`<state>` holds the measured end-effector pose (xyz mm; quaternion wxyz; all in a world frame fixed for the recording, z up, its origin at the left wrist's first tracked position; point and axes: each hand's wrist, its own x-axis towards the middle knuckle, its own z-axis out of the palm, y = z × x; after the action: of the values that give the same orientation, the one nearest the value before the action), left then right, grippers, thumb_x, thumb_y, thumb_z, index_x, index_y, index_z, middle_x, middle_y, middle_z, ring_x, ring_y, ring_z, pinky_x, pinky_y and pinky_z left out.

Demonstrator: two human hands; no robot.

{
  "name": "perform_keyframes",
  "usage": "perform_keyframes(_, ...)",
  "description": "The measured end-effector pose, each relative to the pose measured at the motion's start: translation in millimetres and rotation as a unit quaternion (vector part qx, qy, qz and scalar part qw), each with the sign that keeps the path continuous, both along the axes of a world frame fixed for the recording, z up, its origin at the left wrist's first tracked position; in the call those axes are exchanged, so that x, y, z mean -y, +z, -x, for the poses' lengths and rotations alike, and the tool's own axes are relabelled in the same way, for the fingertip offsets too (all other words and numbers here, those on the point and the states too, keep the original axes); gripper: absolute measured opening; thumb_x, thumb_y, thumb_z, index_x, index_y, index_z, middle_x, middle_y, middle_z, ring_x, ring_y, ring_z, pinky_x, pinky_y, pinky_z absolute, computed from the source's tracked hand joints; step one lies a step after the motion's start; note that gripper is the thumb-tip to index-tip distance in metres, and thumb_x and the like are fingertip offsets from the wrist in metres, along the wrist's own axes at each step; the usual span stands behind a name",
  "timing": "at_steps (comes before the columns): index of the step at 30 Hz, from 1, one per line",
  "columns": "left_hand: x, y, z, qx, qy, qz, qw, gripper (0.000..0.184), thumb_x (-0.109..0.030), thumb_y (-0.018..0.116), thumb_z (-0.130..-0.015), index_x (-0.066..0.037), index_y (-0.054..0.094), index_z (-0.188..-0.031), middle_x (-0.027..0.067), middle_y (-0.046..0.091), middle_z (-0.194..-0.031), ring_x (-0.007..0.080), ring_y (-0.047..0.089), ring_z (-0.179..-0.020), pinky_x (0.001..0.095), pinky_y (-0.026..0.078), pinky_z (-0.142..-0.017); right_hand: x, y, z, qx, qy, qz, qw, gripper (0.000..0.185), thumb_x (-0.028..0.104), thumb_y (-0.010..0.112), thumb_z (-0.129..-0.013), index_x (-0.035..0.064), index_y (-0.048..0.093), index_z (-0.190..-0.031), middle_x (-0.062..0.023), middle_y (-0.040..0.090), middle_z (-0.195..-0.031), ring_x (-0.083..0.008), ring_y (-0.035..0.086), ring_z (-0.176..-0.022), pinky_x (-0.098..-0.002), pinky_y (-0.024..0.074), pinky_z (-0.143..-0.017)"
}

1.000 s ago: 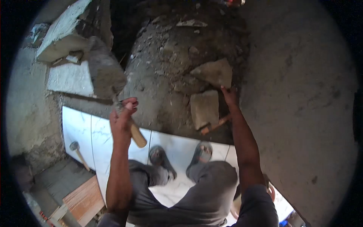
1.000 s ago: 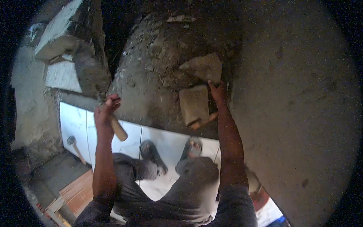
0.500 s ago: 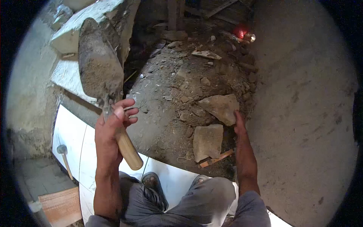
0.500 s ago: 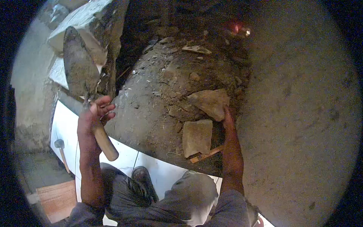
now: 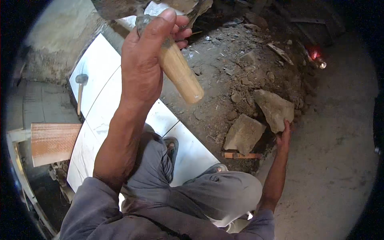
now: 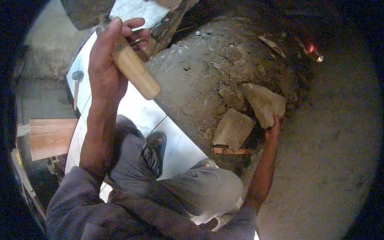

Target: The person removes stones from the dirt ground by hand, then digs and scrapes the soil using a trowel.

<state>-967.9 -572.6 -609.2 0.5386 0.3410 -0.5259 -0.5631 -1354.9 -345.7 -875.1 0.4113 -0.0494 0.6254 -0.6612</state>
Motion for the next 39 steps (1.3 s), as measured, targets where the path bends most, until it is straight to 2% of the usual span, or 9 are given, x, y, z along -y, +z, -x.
perform_keyframes(9,-7.1,4.5,-1.8,-0.004,0.027,0.015,0.999,0.030,-0.033,0.050,-0.092,-0.004,0.058,-0.089,0.0162,0.061,-0.104,0.0258,0.062,-0.092,0.0371,0.047,-0.082,77.3,108.3,-83.0,-0.134,0.058,0.041,0.988,0.066,0.018,0.065,-0.079,0.0172,0.028,-0.134,-0.0174,0.045,-0.124,-0.0313,0.052,-0.105,-0.0437,0.0503,-0.080)
perform_keyframes(15,-5.2,-1.6,-10.4,-0.027,0.009,0.021,0.999,0.031,-0.034,0.049,-0.092,-0.005,0.057,-0.088,0.0161,0.060,-0.105,0.0255,0.060,-0.094,0.0389,0.045,-0.085,220.7,89.9,-107.9,-0.113,0.186,0.083,0.973,0.058,0.026,0.067,-0.079,0.0090,0.040,-0.128,-0.0167,0.053,-0.115,-0.0220,0.054,-0.102,-0.0365,0.0492,-0.078)
perform_keyframes(18,-6.2,-0.2,-8.8,-0.019,0.005,0.033,0.999,0.031,-0.034,0.047,-0.093,-0.004,0.056,-0.090,0.0173,0.059,-0.106,0.0263,0.059,-0.096,0.0393,0.045,-0.085,252.3,54.9,-103.4,-0.199,0.269,-0.045,0.941,0.061,0.034,0.063,-0.082,0.0055,0.040,-0.131,-0.0201,0.048,-0.125,-0.0320,0.050,-0.112,-0.0449,0.0431,-0.091)
perform_keyframes(20,-5.8,0.0,-10.2,-0.017,0.001,0.026,1.000,0.032,-0.035,0.046,-0.093,-0.005,0.055,-0.091,0.0177,0.058,-0.107,0.0268,0.059,-0.097,0.0396,0.045,-0.085,252.0,16.0,-95.5,-0.542,0.410,-0.204,0.704,0.060,0.035,0.062,-0.083,0.0021,0.043,-0.129,-0.0230,0.047,-0.127,-0.0374,0.047,-0.117,-0.0465,0.0394,-0.096)
perform_keyframes(22,-4.2,-2.1,-14.5,-0.029,-0.019,0.026,0.999,0.032,-0.035,0.045,-0.094,-0.005,0.055,-0.092,0.0171,0.058,-0.107,0.0273,0.059,-0.097,0.0395,0.045,-0.084,201.9,-8.7,-95.4,-0.637,0.370,-0.163,0.657,0.059,0.033,0.060,-0.084,-0.0009,0.043,-0.129,-0.0237,0.044,-0.129,-0.0403,0.041,-0.122,-0.0465,0.0361,-0.099)
perform_keyframes(27,3.5,-5.6,-20.6,-0.064,-0.046,0.039,0.996,0.036,-0.037,0.045,-0.094,-0.003,0.057,-0.094,0.0172,0.059,-0.106,0.0270,0.060,-0.094,0.0396,0.046,-0.085,54.6,-44.8,-71.8,-0.576,0.217,-0.184,0.766,0.053,0.029,0.057,-0.086,-0.0031,0.045,-0.126,-0.0220,0.042,-0.131,-0.0369,0.042,-0.122,-0.0437,0.0364,-0.099)
perform_keyframes(33,7.7,-7.3,-25.3,-0.079,-0.115,-0.017,0.990,0.038,-0.036,0.039,-0.096,-0.002,0.057,-0.100,0.0198,0.057,-0.114,0.0310,0.057,-0.104,0.0419,0.043,-0.094,-105.7,-104.0,-74.6,-0.184,0.157,-0.449,0.860,0.098,0.069,0.058,-0.072,-0.0033,0.035,-0.135,-0.0261,0.031,-0.140,-0.0388,0.032,-0.129,-0.0457,0.0277,-0.105)
perform_keyframes(36,5.3,-10.3,-23.7,-0.069,-0.103,0.002,0.992,0.039,-0.036,0.038,-0.096,-0.002,0.056,-0.099,0.0201,0.057,-0.114,0.0308,0.057,-0.103,0.0417,0.044,-0.092,-116.5,-154.5,-94.0,-0.281,0.073,-0.406,0.866,0.078,0.061,0.053,-0.081,-0.0023,0.047,-0.124,-0.0192,0.056,-0.115,-0.0317,0.055,-0.103,-0.0417,0.0416,-0.087)
perform_keyframes(39,0.3,-6.9,-23.4,-0.092,-0.116,0.011,0.989,0.039,-0.037,0.037,-0.096,-0.001,0.054,-0.099,0.0201,0.057,-0.113,0.0308,0.058,-0.101,0.0423,0.045,-0.090,-92.6,-151.5,-97.5,-0.191,0.105,-0.344,0.913,0.074,0.057,0.055,-0.082,-0.0015,0.046,-0.126,-0.0173,0.052,-0.123,-0.0279,0.051,-0.109,-0.0388,0.0390,-0.093)
